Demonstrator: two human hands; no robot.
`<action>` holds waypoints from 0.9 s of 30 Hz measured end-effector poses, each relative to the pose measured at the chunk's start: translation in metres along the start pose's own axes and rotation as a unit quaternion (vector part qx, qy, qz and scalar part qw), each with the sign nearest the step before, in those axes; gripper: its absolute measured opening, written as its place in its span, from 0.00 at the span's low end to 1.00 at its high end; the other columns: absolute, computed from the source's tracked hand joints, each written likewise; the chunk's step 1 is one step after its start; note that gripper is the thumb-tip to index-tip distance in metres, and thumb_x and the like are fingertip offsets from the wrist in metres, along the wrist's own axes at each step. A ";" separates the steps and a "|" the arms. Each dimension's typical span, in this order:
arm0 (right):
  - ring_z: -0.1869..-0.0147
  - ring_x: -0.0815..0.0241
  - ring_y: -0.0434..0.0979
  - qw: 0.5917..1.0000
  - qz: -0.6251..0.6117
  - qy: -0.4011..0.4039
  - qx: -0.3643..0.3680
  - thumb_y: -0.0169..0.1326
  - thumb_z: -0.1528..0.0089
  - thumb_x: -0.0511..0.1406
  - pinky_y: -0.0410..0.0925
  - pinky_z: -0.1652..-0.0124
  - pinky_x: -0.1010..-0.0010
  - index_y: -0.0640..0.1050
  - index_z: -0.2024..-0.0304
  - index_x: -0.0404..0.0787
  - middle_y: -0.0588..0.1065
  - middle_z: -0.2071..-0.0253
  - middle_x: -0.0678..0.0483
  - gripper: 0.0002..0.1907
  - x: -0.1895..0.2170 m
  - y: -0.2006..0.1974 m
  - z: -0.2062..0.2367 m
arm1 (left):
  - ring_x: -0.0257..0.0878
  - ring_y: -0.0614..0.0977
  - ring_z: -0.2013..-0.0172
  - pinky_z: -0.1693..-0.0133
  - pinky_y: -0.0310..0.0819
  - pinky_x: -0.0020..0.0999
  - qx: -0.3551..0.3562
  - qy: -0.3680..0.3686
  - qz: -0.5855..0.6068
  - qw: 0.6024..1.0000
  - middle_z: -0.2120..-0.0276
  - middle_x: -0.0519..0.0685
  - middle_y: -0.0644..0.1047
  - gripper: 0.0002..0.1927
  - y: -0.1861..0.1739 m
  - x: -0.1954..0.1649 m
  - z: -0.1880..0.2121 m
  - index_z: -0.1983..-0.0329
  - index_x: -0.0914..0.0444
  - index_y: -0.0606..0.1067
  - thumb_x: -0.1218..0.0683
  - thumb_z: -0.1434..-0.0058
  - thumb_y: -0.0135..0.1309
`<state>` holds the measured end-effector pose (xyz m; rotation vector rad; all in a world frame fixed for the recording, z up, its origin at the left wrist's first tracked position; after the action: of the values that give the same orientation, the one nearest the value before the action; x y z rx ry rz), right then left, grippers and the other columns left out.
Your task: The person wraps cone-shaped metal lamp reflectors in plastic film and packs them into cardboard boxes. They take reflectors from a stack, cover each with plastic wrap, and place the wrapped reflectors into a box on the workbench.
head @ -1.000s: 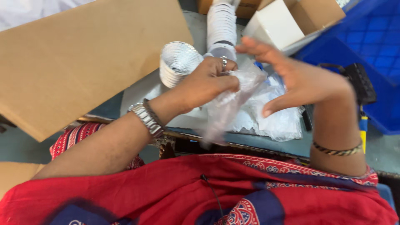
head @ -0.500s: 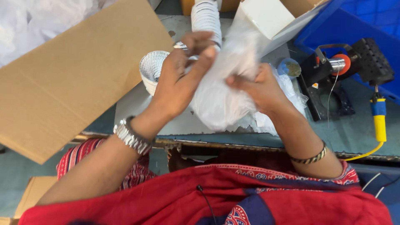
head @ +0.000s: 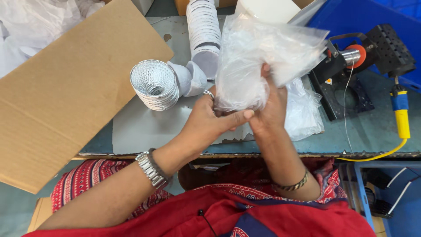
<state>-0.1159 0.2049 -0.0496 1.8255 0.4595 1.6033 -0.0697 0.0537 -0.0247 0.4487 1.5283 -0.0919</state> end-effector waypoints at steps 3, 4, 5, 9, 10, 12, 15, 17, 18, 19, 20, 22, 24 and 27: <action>0.44 0.53 0.78 0.999 -0.042 -0.004 0.024 0.58 0.33 0.38 0.74 0.46 0.61 0.70 0.38 0.29 0.75 0.45 0.47 0.26 -0.011 0.008 0.008 | 0.32 0.82 0.67 0.70 0.77 0.27 -0.071 0.007 0.003 0.997 0.62 0.50 0.82 0.24 -0.013 -0.004 -0.003 0.47 0.70 0.75 0.55 0.44 0.65; 0.42 0.53 0.77 0.998 -0.052 0.020 0.030 0.59 0.33 0.38 0.73 0.45 0.60 0.69 0.37 0.29 0.75 0.44 0.47 0.27 -0.014 0.008 0.010 | 0.31 0.82 0.68 0.71 0.77 0.26 -0.086 0.013 0.003 0.996 0.63 0.48 0.82 0.23 -0.018 -0.007 -0.004 0.48 0.70 0.75 0.54 0.44 0.65; 0.40 0.53 0.76 0.996 -0.063 0.043 0.036 0.59 0.33 0.38 0.72 0.43 0.59 0.69 0.37 0.29 0.74 0.42 0.48 0.27 -0.017 0.008 0.012 | 0.31 0.82 0.70 0.72 0.76 0.25 -0.101 0.018 0.002 0.995 0.65 0.47 0.82 0.21 -0.024 -0.011 -0.005 0.50 0.69 0.76 0.54 0.44 0.64; 0.27 0.51 0.67 0.983 -0.069 0.106 0.132 0.58 0.34 0.42 0.62 0.28 0.55 0.65 0.30 0.36 0.67 0.32 0.48 0.34 -0.009 0.012 0.028 | 0.31 0.75 0.79 0.79 0.64 0.25 -0.134 -0.013 -0.040 0.990 0.73 0.46 0.79 0.18 -0.046 -0.021 0.001 0.53 0.69 0.78 0.55 0.44 0.64; 0.25 0.49 0.65 0.978 -0.099 0.099 0.154 0.56 0.34 0.47 0.60 0.27 0.52 0.64 0.29 0.37 0.65 0.29 0.48 0.37 -0.002 0.013 0.031 | 0.30 0.75 0.78 0.77 0.66 0.25 -0.118 -0.002 -0.043 0.992 0.73 0.46 0.80 0.17 -0.048 -0.026 0.002 0.55 0.69 0.78 0.56 0.44 0.64; 0.21 0.47 0.61 0.964 -0.156 0.086 0.198 0.53 0.34 0.56 0.55 0.24 0.47 0.61 0.26 0.39 0.61 0.25 0.47 0.42 0.013 0.012 0.038 | 0.29 0.76 0.77 0.75 0.69 0.24 -0.087 0.020 -0.047 0.995 0.72 0.45 0.80 0.15 -0.050 -0.034 0.003 0.57 0.69 0.78 0.56 0.43 0.64; 0.18 0.44 0.58 0.935 -0.240 0.138 0.220 0.49 0.35 0.61 0.52 0.22 0.44 0.58 0.26 0.44 0.59 0.22 0.46 0.44 0.021 0.009 0.040 | 0.29 0.77 0.77 0.75 0.71 0.25 -0.049 -0.011 -0.099 0.994 0.74 0.45 0.80 0.12 -0.052 -0.035 0.005 0.62 0.69 0.80 0.57 0.45 0.64; 0.21 0.44 0.61 0.938 -0.200 0.171 0.227 0.53 0.36 0.59 0.55 0.24 0.48 0.58 0.25 0.38 0.62 0.24 0.44 0.47 0.014 0.007 0.043 | 0.30 0.76 0.78 0.75 0.69 0.26 -0.044 -0.030 -0.113 0.992 0.75 0.46 0.79 0.11 -0.054 -0.035 0.005 0.65 0.70 0.80 0.57 0.45 0.65; 0.22 0.45 0.63 0.937 -0.181 0.188 0.231 0.55 0.36 0.58 0.57 0.25 0.50 0.59 0.25 0.35 0.63 0.25 0.42 0.49 0.009 0.006 0.045 | 0.31 0.75 0.78 0.76 0.68 0.26 -0.042 -0.037 -0.121 0.991 0.76 0.46 0.79 0.10 -0.053 -0.034 0.004 0.67 0.71 0.79 0.58 0.46 0.65; 0.25 0.45 0.65 0.947 -0.130 0.194 0.220 0.58 0.37 0.54 0.59 0.28 0.50 0.59 0.26 0.36 0.65 0.28 0.43 0.46 0.002 0.002 0.047 | 0.30 0.75 0.78 0.76 0.68 0.26 -0.044 -0.044 -0.145 0.987 0.76 0.46 0.79 0.10 -0.053 -0.033 0.004 0.66 0.70 0.80 0.57 0.46 0.65; 0.28 0.46 0.67 0.954 -0.079 0.200 0.207 0.61 0.38 0.51 0.61 0.30 0.50 0.60 0.27 0.37 0.66 0.31 0.44 0.45 -0.007 -0.001 0.050 | 0.30 0.75 0.78 0.76 0.68 0.26 -0.046 -0.051 -0.170 0.983 0.77 0.45 0.78 0.10 -0.053 -0.033 0.004 0.66 0.70 0.81 0.57 0.47 0.65; 0.32 0.48 0.71 0.957 -0.020 0.214 0.194 0.66 0.40 0.43 0.66 0.35 0.52 0.62 0.30 0.36 0.69 0.36 0.45 0.43 -0.020 -0.006 0.057 | 0.29 0.75 0.78 0.75 0.68 0.25 -0.039 -0.045 -0.197 0.979 0.76 0.44 0.78 0.11 -0.049 -0.034 0.003 0.65 0.69 0.81 0.56 0.47 0.64; 0.36 0.50 0.75 0.954 -0.002 0.233 0.190 0.68 0.43 0.36 0.70 0.39 0.55 0.63 0.31 0.34 0.72 0.39 0.45 0.42 -0.030 -0.007 0.063 | 0.27 0.76 0.76 0.74 0.69 0.24 -0.019 -0.023 -0.201 0.979 0.75 0.42 0.79 0.11 -0.042 -0.036 0.003 0.64 0.68 0.81 0.56 0.47 0.64; 0.39 0.51 0.76 0.962 0.033 0.230 0.143 0.67 0.45 0.32 0.73 0.42 0.55 0.64 0.33 0.34 0.73 0.42 0.45 0.40 -0.034 -0.012 0.062 | 0.27 0.74 0.78 0.76 0.66 0.25 -0.044 -0.037 -0.286 0.957 0.78 0.43 0.77 0.12 -0.045 -0.036 0.004 0.67 0.68 0.81 0.54 0.47 0.66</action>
<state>-0.0600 0.1765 -0.0855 1.6695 0.8855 2.1065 -0.0828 0.0038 -0.0001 -0.0796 1.5418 -0.4836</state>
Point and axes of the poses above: each hand's wrist, its own z-axis away from the middle knuckle, its own y-axis out of the palm, x = y × z, the point moved 8 cm from there along -z, towards the middle knuckle
